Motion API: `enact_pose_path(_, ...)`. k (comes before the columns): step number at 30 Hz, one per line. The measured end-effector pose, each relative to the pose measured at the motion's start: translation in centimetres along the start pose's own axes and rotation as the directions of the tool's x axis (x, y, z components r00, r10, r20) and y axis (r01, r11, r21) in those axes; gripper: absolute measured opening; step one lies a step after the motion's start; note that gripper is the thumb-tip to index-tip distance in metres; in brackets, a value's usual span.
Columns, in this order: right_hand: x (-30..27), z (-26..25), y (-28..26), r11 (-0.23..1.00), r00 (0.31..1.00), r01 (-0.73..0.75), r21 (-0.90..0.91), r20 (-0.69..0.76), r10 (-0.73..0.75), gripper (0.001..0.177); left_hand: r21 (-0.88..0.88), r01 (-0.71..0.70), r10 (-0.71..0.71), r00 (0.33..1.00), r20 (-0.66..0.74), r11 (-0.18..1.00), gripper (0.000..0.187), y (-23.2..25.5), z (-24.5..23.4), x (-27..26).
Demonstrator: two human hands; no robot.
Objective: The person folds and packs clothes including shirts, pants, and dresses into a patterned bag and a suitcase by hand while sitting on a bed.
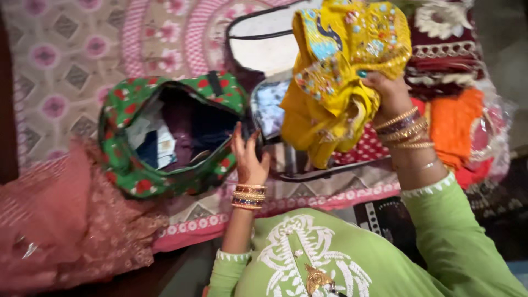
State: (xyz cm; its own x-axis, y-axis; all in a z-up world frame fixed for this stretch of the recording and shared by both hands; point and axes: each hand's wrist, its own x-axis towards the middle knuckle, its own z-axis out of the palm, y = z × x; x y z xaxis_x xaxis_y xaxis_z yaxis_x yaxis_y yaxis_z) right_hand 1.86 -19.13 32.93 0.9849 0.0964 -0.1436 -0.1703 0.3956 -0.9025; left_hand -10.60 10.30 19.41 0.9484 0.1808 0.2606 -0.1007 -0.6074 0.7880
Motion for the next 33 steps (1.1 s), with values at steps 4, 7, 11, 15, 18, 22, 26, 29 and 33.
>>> enact_pose_path(4,0.8,-4.6,-2.4,0.999,0.999,0.039,0.005,0.007,-0.039,0.047,-0.123,-0.049,0.062,0.993,0.097,0.991,0.059,3.5,5.2,-0.1)
enact_pose_path(7,1.4,-7.2,-5.4,0.998,0.998,0.064,-0.026,-0.011,-0.065,0.04,-0.073,0.012,0.004,0.978,0.207,0.997,0.06,5.1,7.9,-0.3)
enact_pose_path(11,1.4,-10.3,-9.1,0.983,0.981,0.176,0.06,0.067,-0.18,0.047,-0.267,-0.054,0.099,0.982,0.159,0.962,0.055,5.7,12.7,-0.4)
enact_pose_path(15,3.3,-15.8,-9.0,0.977,0.944,0.186,-0.107,0.296,-0.147,0.057,-0.661,0.75,-0.148,0.651,0.744,-0.024,0.057,6.0,17.4,2.1)
enact_pose_path(18,2.9,-21.3,-4.8,0.912,0.907,0.002,-0.411,0.384,0.171,0.072,-0.531,0.788,0.013,0.563,0.827,-0.312,0.071,5.4,21.0,4.2)
enact_pose_path(22,-0.6,-28.4,5.2,0.576,0.667,-0.156,-0.803,0.344,0.66,0.087,-0.386,0.763,0.151,0.526,0.837,-0.518,0.072,2.4,27.2,3.3)
enact_pose_path(26,-5.9,-32.8,12.1,0.58,0.636,-0.258,-0.773,0.316,0.704,0.079,-0.251,0.727,0.256,0.508,0.822,-0.639,0.073,0.6,29.5,1.5)
enact_pose_path(29,-7.4,-34.0,12.5,0.56,0.652,-0.396,-0.728,0.207,0.729,0.077,-0.249,0.718,0.165,0.453,0.876,-0.649,0.074,1.1,28.2,0.8)
enact_pose_path(33,-5.6,-33.7,9.9,0.774,0.735,-0.376,-0.509,0.345,0.584,0.081,-0.398,0.739,0.1,0.528,0.843,-0.543,0.072,1.4,27.5,1.0)
